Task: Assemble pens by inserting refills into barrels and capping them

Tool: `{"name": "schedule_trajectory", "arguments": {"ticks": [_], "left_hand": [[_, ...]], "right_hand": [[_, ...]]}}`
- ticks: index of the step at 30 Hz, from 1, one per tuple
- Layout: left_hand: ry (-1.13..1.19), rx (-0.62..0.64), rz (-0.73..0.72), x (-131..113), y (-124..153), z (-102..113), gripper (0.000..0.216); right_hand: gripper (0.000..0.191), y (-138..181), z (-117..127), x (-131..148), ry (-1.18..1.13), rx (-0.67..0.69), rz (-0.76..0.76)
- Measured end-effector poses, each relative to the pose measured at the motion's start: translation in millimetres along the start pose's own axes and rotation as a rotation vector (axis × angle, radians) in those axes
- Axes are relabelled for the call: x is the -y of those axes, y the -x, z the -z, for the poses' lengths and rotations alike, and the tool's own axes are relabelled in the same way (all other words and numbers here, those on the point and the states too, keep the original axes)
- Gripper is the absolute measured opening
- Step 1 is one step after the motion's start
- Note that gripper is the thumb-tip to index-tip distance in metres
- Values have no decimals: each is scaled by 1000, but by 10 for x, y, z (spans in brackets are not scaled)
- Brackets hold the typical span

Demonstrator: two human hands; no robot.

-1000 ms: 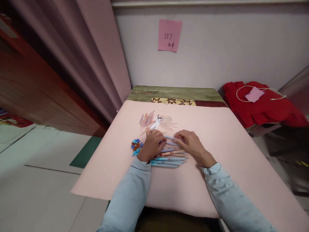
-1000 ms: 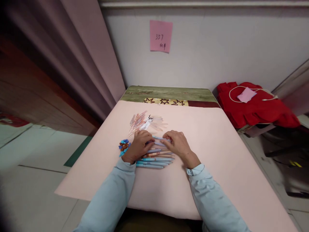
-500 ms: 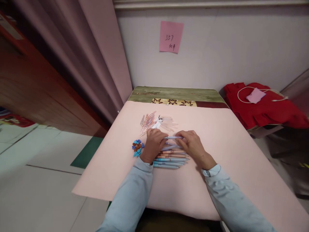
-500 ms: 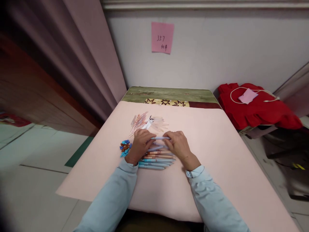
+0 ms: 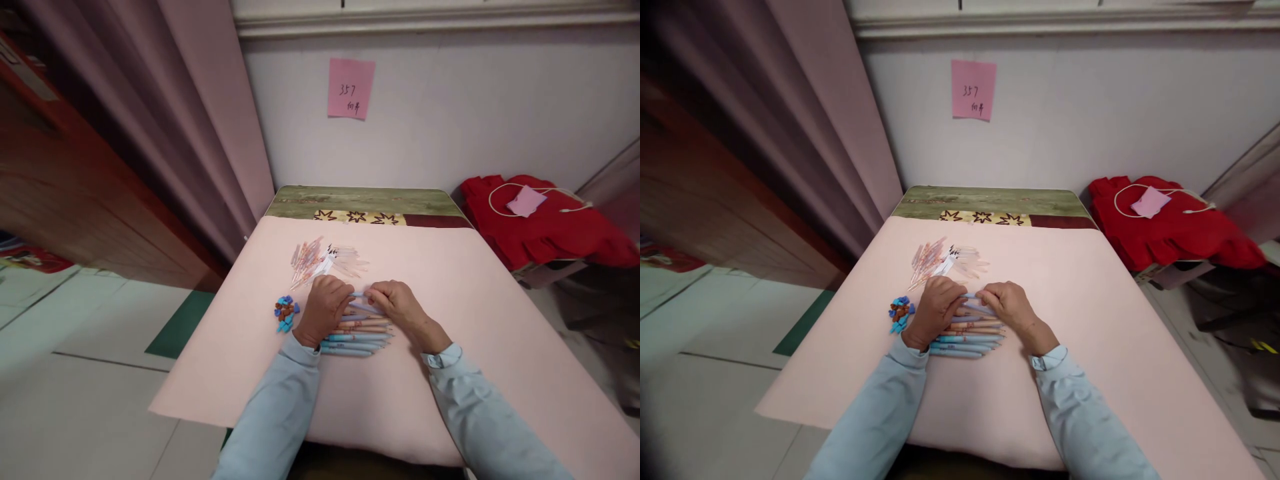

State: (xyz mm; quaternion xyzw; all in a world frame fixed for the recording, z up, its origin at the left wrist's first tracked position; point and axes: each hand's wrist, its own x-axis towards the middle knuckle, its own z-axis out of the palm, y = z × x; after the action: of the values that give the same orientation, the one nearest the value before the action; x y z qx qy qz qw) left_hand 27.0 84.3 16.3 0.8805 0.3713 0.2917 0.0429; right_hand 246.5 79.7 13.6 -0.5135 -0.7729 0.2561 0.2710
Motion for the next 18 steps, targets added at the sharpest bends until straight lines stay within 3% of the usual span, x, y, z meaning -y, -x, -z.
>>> {"name": "schedule_trajectory", "arguments": {"ticks": [8, 13, 18], "left_hand": [[-79, 38, 29, -23, 0, -24, 28], [-32, 13, 41, 3, 9, -47, 24], [-44, -46, 71, 21, -4, -50, 22]], "right_hand": [[32, 16, -12, 59, 68, -203, 155], [18, 34, 70, 8, 101, -159, 164], [29, 33, 97, 0, 173, -115, 80]]}}
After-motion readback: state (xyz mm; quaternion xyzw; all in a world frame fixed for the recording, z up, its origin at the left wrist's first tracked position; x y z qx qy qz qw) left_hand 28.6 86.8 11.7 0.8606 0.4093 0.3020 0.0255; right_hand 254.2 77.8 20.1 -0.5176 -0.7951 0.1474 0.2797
